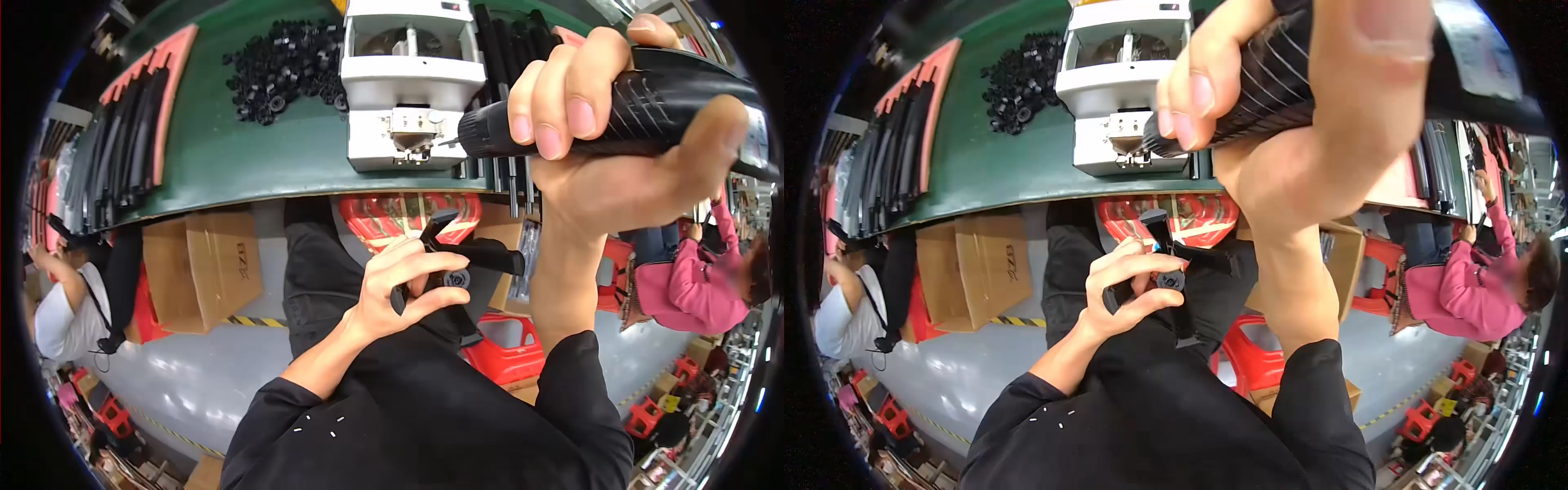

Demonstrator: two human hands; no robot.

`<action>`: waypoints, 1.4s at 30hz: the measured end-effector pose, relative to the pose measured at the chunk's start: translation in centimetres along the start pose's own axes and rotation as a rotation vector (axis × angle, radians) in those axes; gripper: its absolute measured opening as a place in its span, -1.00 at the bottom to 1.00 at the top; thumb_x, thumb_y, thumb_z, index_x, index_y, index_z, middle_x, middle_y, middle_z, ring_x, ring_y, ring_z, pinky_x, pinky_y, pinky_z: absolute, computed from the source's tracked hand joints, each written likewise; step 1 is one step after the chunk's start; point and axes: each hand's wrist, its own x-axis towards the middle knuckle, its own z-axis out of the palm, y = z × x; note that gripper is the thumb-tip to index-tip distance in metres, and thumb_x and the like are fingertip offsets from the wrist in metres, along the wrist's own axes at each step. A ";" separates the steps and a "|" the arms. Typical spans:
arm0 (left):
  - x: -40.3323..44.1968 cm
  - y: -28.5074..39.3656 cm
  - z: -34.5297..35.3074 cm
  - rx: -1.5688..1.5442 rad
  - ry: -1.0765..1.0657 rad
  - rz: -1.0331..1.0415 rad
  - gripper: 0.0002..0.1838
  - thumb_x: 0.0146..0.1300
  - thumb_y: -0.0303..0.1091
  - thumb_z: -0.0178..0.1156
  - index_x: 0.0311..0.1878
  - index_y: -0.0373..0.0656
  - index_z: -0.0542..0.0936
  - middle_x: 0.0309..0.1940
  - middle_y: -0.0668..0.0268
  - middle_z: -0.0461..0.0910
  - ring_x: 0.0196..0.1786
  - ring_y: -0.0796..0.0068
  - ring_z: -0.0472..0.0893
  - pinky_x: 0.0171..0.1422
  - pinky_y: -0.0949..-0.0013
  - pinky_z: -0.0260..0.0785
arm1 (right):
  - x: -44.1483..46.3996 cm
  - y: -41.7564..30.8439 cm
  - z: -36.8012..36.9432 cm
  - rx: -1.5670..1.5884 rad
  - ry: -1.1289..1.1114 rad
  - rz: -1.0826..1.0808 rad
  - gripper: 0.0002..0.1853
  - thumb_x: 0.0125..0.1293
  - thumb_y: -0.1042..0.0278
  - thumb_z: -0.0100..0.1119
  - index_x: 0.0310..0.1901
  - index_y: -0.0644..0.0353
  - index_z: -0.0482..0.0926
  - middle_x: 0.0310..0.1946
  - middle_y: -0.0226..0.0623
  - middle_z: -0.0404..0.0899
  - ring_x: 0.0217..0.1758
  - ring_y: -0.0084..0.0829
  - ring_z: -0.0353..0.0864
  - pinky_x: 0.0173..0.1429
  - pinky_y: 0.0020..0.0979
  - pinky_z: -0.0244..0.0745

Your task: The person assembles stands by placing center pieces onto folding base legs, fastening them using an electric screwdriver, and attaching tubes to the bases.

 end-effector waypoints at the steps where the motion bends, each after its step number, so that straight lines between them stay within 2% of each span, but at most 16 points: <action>1: -0.1 0.1 -0.2 0.010 0.002 0.024 -0.58 0.05 -0.36 0.65 0.02 -0.12 0.80 -0.61 0.57 0.24 -0.50 0.62 0.23 -0.26 0.46 0.18 | 0.2 0.8 0.4 -0.004 -0.036 0.031 -0.24 0.54 -0.39 -0.05 0.37 0.20 0.42 -0.54 -0.41 0.44 -0.63 -0.52 0.42 -0.50 -0.39 0.40; 4: 0.6 -0.5 -1.1 0.040 0.004 0.088 -0.56 0.04 -0.31 0.67 0.02 -0.11 0.80 -0.61 0.56 0.22 -0.50 0.61 0.23 -0.27 0.46 0.18 | 1.4 2.5 0.4 -0.007 -0.118 0.076 -0.24 0.54 -0.39 -0.05 0.35 0.22 0.43 -0.56 -0.40 0.44 -0.64 -0.51 0.41 -0.51 -0.39 0.39; 8: 0.5 -0.9 -1.2 0.022 0.015 0.145 -0.54 0.04 -0.25 0.67 0.03 -0.09 0.80 -0.62 0.56 0.22 -0.51 0.59 0.23 -0.29 0.46 0.17 | 2.0 1.4 -1.7 0.298 -0.253 0.599 -0.81 0.58 0.43 -0.13 0.12 0.24 0.38 -0.22 0.33 0.65 -0.21 0.12 0.59 0.08 0.22 0.40; 9: 0.5 -1.0 -1.3 0.022 0.021 0.144 -0.54 0.04 -0.25 0.67 0.03 -0.09 0.80 -0.62 0.56 0.22 -0.51 0.59 0.23 -0.29 0.46 0.17 | 2.1 1.7 -1.6 0.300 -0.257 0.604 -0.81 0.58 0.43 -0.13 0.12 0.24 0.38 -0.22 0.33 0.65 -0.21 0.12 0.59 0.08 0.22 0.40; 18: 0.0 -1.0 -1.7 -0.014 0.023 0.130 -0.55 0.05 -0.27 0.66 0.04 -0.10 0.79 -0.62 0.55 0.22 -0.51 0.58 0.23 -0.29 0.45 0.17 | -0.2 5.3 1.7 -0.077 -0.062 0.167 -0.33 0.57 -0.33 -0.07 0.24 0.23 0.40 -0.61 -0.36 0.43 -0.69 -0.50 0.38 -0.58 -0.39 0.35; 23: -0.3 -0.8 -1.5 -0.031 0.023 0.156 -0.56 0.07 -0.28 0.66 0.04 -0.09 0.79 -0.62 0.56 0.23 -0.52 0.59 0.23 -0.30 0.46 0.16 | -0.2 5.5 2.8 -0.079 0.050 0.174 -0.40 0.60 -0.24 -0.11 0.24 0.21 0.39 -0.61 -0.36 0.42 -0.69 -0.50 0.37 -0.56 -0.41 0.36; 33: -0.7 -0.6 -1.7 -0.004 -0.003 0.123 -0.58 0.10 -0.29 0.64 0.05 -0.08 0.79 -0.62 0.57 0.25 -0.53 0.62 0.23 -0.30 0.46 0.16 | -0.1 5.5 2.6 -0.213 0.045 0.180 -0.54 0.64 -0.08 -0.11 0.24 0.15 0.41 -0.61 -0.37 0.40 -0.69 -0.52 0.37 -0.55 -0.43 0.36; 42: -0.9 -0.3 -1.6 -0.023 0.012 0.105 -0.58 0.10 -0.32 0.64 0.05 -0.09 0.79 -0.61 0.55 0.28 -0.53 0.63 0.23 -0.34 0.47 0.13 | -0.2 5.3 2.5 -0.186 0.087 0.192 -0.56 0.64 -0.06 -0.08 0.23 0.14 0.41 -0.61 -0.38 0.40 -0.70 -0.52 0.36 -0.55 -0.43 0.36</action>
